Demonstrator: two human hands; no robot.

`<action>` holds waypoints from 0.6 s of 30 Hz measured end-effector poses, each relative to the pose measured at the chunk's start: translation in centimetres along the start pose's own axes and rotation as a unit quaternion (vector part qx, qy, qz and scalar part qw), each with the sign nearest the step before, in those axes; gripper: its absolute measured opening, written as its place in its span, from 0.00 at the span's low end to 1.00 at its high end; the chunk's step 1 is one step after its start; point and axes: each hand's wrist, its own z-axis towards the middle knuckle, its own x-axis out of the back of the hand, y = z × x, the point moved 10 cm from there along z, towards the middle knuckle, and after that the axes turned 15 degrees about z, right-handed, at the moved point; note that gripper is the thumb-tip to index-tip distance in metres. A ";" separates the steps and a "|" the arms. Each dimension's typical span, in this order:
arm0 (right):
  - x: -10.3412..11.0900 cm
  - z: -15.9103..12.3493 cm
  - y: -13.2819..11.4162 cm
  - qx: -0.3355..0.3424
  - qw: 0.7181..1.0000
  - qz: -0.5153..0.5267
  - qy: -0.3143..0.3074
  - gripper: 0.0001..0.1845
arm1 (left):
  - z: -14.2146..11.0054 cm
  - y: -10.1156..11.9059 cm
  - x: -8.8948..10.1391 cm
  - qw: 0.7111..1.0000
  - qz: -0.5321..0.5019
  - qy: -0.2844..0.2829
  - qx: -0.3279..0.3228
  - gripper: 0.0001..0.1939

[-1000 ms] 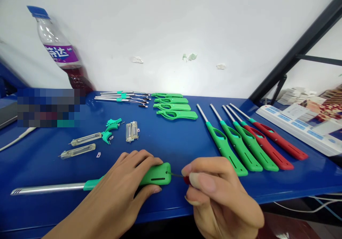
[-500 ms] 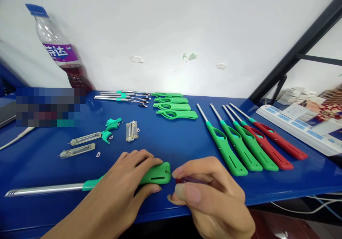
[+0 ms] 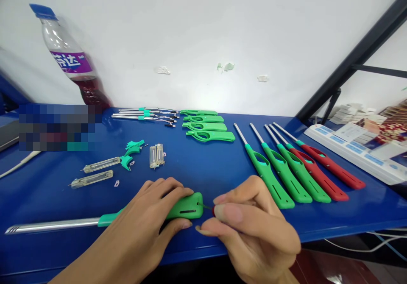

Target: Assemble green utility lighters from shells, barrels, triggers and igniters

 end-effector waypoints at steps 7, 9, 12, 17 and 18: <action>-0.4 -1.0 0.7 -0.034 0.998 0.020 -0.042 0.25 | 0.1 -0.1 0.0 1.000 -0.006 0.000 0.004 0.18; -0.3 -1.4 1.0 -0.056 0.997 0.021 -0.039 0.25 | 0.2 -0.1 0.0 1.000 -0.008 -0.008 0.006 0.18; 0.1 -1.2 0.6 -0.034 0.999 -0.004 -0.007 0.27 | 0.3 -0.1 -0.1 1.000 -0.007 -0.014 0.006 0.18; 0.1 0.0 -0.7 0.036 0.999 -0.037 -0.005 0.30 | -0.1 -0.1 0.1 1.000 -0.014 0.017 0.001 0.19; 0.0 -0.1 -0.9 0.039 0.998 -0.039 -0.013 0.28 | -0.1 -0.1 0.0 1.000 -0.016 0.017 0.000 0.18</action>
